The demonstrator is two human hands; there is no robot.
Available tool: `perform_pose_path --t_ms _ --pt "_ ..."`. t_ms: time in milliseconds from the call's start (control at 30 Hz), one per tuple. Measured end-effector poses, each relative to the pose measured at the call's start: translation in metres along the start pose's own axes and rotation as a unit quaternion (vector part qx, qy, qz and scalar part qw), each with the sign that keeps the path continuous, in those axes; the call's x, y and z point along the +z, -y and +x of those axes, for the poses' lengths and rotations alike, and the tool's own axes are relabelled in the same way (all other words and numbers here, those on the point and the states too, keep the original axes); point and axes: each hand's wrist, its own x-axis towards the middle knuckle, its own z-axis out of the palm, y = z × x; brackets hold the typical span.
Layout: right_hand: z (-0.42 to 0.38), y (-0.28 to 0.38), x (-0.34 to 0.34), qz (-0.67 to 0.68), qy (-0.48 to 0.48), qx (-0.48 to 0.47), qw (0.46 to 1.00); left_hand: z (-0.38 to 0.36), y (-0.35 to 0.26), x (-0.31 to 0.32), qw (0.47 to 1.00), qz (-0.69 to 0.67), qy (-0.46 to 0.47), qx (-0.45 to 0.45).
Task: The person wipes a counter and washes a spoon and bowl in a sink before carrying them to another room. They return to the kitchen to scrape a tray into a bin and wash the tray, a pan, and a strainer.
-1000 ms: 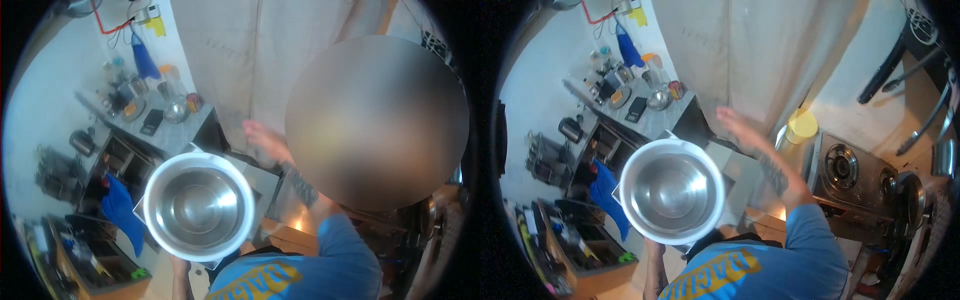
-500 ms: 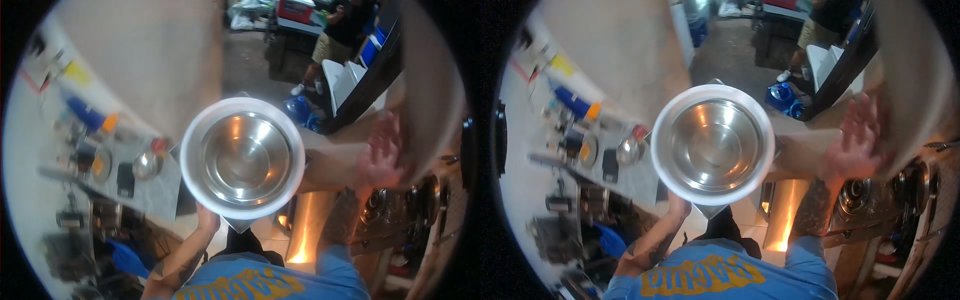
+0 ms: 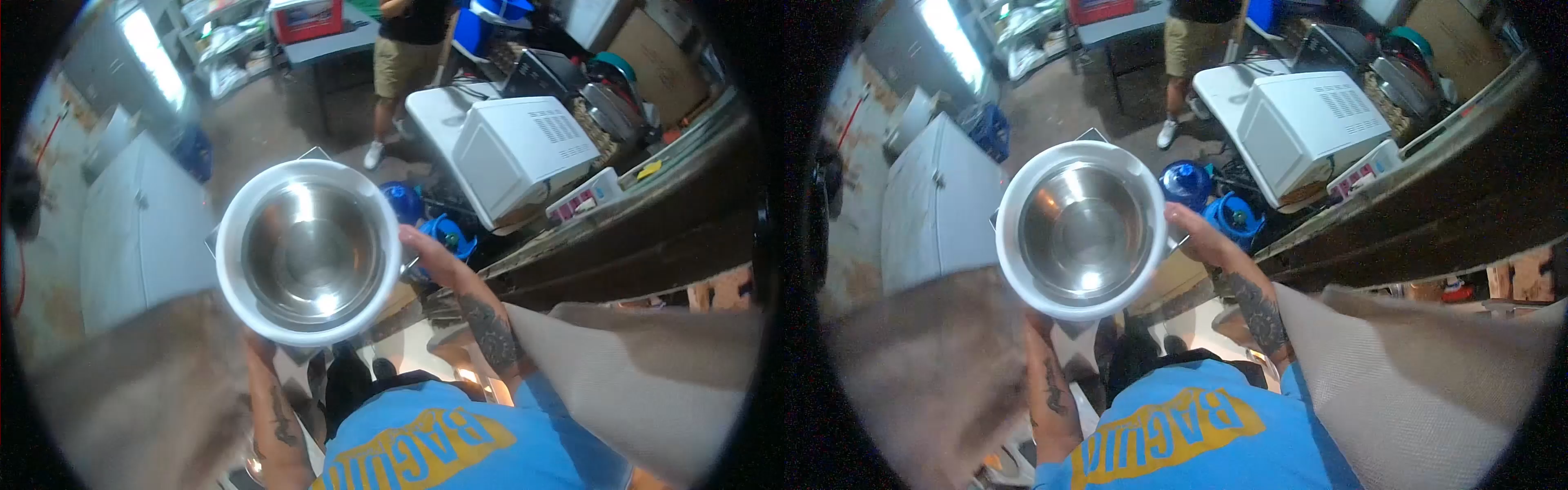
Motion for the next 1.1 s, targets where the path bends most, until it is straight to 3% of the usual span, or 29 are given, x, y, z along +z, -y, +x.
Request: perform_pose_path --t_ms 33,100,233,300,333,433,500,567,600,633,667,700,733,800,833,900,967,1033,1067,1100 --pt "0.017 -0.006 -0.009 0.008 -0.057 0.003 0.998 0.033 -0.012 0.002 0.999 0.021 0.016 -0.027" --pt "0.048 -0.011 -0.026 0.068 -0.017 0.006 0.998 0.095 -0.025 0.005 0.992 0.079 0.049 -0.090" --pt "0.129 -0.050 -0.054 -0.004 -0.068 -0.002 0.998 0.214 -0.029 0.010 0.927 0.244 0.146 -0.246" --pt "0.155 -0.073 -0.048 -0.027 -0.186 -0.076 0.979 0.297 -0.040 0.028 0.903 0.277 0.199 -0.262" --pt "0.174 -0.052 -0.041 -0.047 -0.236 -0.107 0.965 0.347 -0.052 0.044 0.907 0.257 0.224 -0.247" --pt "0.212 -0.044 -0.047 -0.009 -0.227 -0.060 0.972 0.463 -0.082 0.078 0.945 0.016 0.283 -0.162" --pt "0.245 -0.053 -0.061 -0.008 -0.259 -0.082 0.962 0.493 -0.128 0.115 0.976 0.102 0.184 0.053" --pt "0.282 -0.041 -0.061 0.061 -0.254 -0.088 0.961 0.513 -0.155 0.158 0.878 0.289 0.162 0.345" --pt "0.297 -0.010 -0.044 0.068 -0.269 -0.086 0.957 0.511 -0.173 0.175 0.782 0.386 0.306 0.383" --pt "0.314 0.022 -0.030 0.070 -0.285 -0.084 0.952 0.506 -0.193 0.191 0.656 0.465 0.435 0.405" --pt "0.340 0.009 -0.041 0.091 -0.282 -0.077 0.952 0.498 -0.206 0.209 0.586 0.479 0.547 0.357" --pt "0.366 -0.004 -0.052 0.110 -0.279 -0.071 0.951 0.496 -0.201 0.213 0.553 0.488 0.565 0.370" --pt "0.391 0.003 -0.051 0.115 -0.297 -0.093 0.943 0.501 -0.200 0.220 0.479 0.521 0.588 0.391" --pt "0.436 0.011 -0.061 0.169 -0.274 -0.028 0.946 0.549 -0.170 0.211 0.386 0.590 0.594 0.386" --pt "0.462 0.015 -0.070 0.197 -0.262 -0.002 0.945 0.573 -0.159 0.208 0.386 0.610 0.556 0.411" --pt "0.518 0.026 -0.094 -0.027 -0.289 -0.066 0.955 0.625 -0.152 0.217 0.396 0.628 0.539 0.397" --pt "0.585 0.052 -0.100 0.192 -0.312 -0.092 0.926 0.685 -0.145 0.226 0.377 0.636 0.515 0.433" --pt "0.639 0.080 -0.114 0.197 -0.263 -0.076 0.942 0.725 -0.171 0.243 0.401 0.612 0.537 0.419" --pt "0.644 0.119 -0.113 0.079 -0.309 0.077 0.945 0.741 -0.186 0.255 0.408 0.619 0.541 0.398" --pt "0.654 0.150 -0.103 0.097 -0.326 0.119 0.933 0.765 -0.194 0.274 0.419 0.621 0.536 0.388"
